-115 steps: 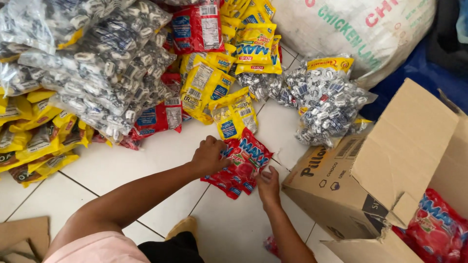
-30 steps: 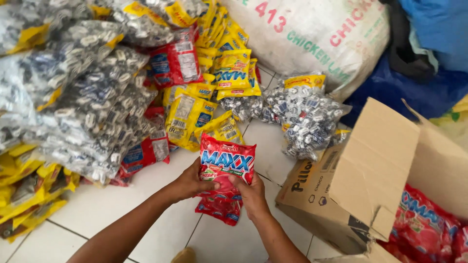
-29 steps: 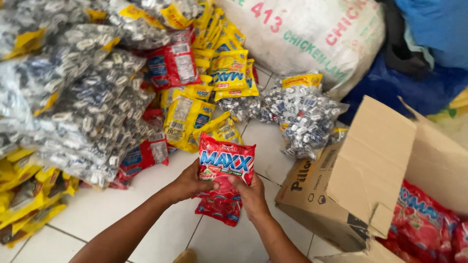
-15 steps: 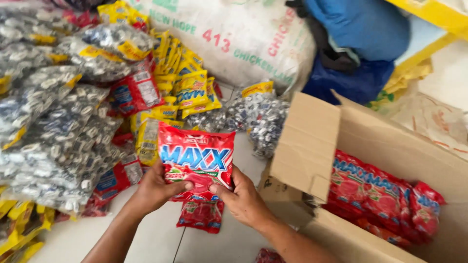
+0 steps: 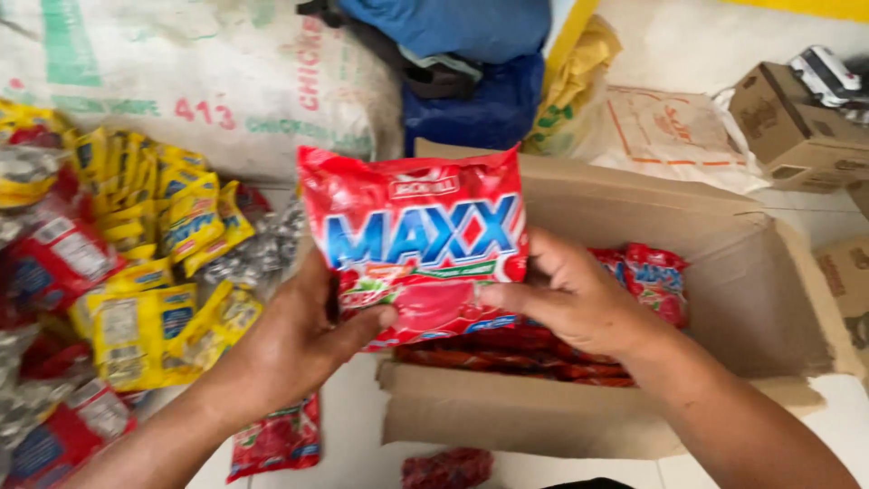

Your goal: The person organizes and packs bags of menthol candy into a cardboard box by hand.

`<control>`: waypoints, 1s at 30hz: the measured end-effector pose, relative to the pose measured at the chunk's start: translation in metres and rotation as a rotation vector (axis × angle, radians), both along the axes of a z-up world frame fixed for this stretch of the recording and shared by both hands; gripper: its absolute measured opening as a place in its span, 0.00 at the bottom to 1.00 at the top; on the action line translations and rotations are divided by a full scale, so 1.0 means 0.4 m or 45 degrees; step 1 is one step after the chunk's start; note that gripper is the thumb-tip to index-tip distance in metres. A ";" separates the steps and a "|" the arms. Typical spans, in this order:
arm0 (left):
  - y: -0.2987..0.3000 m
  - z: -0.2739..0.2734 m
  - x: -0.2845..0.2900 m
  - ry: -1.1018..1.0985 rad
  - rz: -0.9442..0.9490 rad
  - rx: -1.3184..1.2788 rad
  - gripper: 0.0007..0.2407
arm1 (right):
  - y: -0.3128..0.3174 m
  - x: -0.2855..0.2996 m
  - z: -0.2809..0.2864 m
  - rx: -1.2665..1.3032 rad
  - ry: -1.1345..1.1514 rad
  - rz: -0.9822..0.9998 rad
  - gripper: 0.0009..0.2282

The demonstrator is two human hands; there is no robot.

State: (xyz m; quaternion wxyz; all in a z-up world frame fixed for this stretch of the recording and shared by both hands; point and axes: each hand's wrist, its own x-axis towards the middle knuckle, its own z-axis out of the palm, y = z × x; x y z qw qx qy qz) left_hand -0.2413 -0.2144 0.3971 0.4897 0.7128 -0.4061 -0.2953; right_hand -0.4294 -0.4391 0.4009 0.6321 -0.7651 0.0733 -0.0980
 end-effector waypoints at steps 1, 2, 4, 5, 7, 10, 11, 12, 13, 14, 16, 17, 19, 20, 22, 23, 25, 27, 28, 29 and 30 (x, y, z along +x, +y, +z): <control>-0.052 0.016 -0.024 0.025 -0.038 0.018 0.27 | -0.048 -0.035 0.004 0.053 0.053 -0.038 0.18; -0.105 0.031 -0.047 0.050 -0.077 0.036 0.30 | -0.097 -0.070 0.007 0.106 0.105 -0.077 0.18; -0.218 -0.029 -0.080 -0.007 -0.151 -0.099 0.29 | -0.197 -0.132 -0.008 0.173 0.198 -0.189 0.18; -0.272 -0.059 -0.096 -0.068 -0.210 -0.238 0.29 | -0.246 -0.160 -0.018 0.237 0.286 -0.283 0.19; -0.385 -0.086 -0.142 -0.028 -0.271 -0.062 0.30 | -0.396 -0.245 -0.131 0.333 0.401 -0.336 0.18; -0.548 -0.202 -0.206 -0.036 -0.357 0.211 0.32 | -0.507 -0.298 -0.214 0.483 0.565 -0.423 0.17; -0.598 -0.255 -0.228 -0.076 -0.386 0.306 0.31 | -0.525 -0.305 -0.228 0.535 0.623 -0.464 0.15; -0.638 -0.290 -0.250 -0.073 -0.392 0.317 0.31 | -0.547 -0.317 -0.246 0.548 0.625 -0.467 0.15; -0.675 -0.326 -0.272 -0.065 -0.410 0.393 0.31 | -0.567 -0.329 -0.264 0.505 0.740 -0.481 0.14; -0.710 -0.362 -0.294 -0.056 -0.427 0.468 0.30 | -0.587 -0.339 -0.282 0.461 0.855 -0.495 0.14; -0.759 -0.436 -0.321 -0.030 -0.430 0.439 0.31 | -0.672 -0.388 -0.390 0.373 0.911 -0.460 0.12; -0.781 -0.475 -0.333 -0.007 -0.428 0.396 0.31 | -0.710 -0.412 -0.446 0.268 0.961 -0.426 0.11; -0.812 -0.495 -0.351 -0.006 -0.388 0.407 0.35 | -0.724 -0.414 -0.497 0.252 0.986 -0.478 0.11; -0.826 -0.507 -0.358 -0.007 -0.341 0.404 0.39 | -0.729 -0.413 -0.523 0.220 1.009 -0.530 0.11; -0.829 -0.494 -0.370 -0.009 -0.318 0.472 0.42 | -0.743 -0.425 -0.592 0.096 0.902 -0.528 0.12; -0.828 -0.486 -0.372 -0.016 -0.289 0.526 0.46 | -0.750 -0.423 -0.627 -0.039 0.785 -0.524 0.12; -0.810 -0.487 -0.370 -0.038 -0.307 0.495 0.47 | -0.747 -0.426 -0.621 -0.168 0.900 -0.493 0.13; -0.795 -0.490 -0.364 -0.057 -0.322 0.458 0.47 | -0.747 -0.427 -0.624 -0.308 1.012 -0.456 0.14; -0.789 -0.493 -0.360 -0.152 -0.377 0.403 0.46 | -0.747 -0.428 -0.630 -0.235 0.888 -0.476 0.15; -0.786 -0.495 -0.355 -0.251 -0.436 0.344 0.45 | -0.748 -0.428 -0.635 -0.163 0.761 -0.499 0.18; -0.792 -0.501 -0.349 -0.249 -0.429 0.350 0.45 | -0.742 -0.417 -0.609 -0.160 0.761 -0.491 0.18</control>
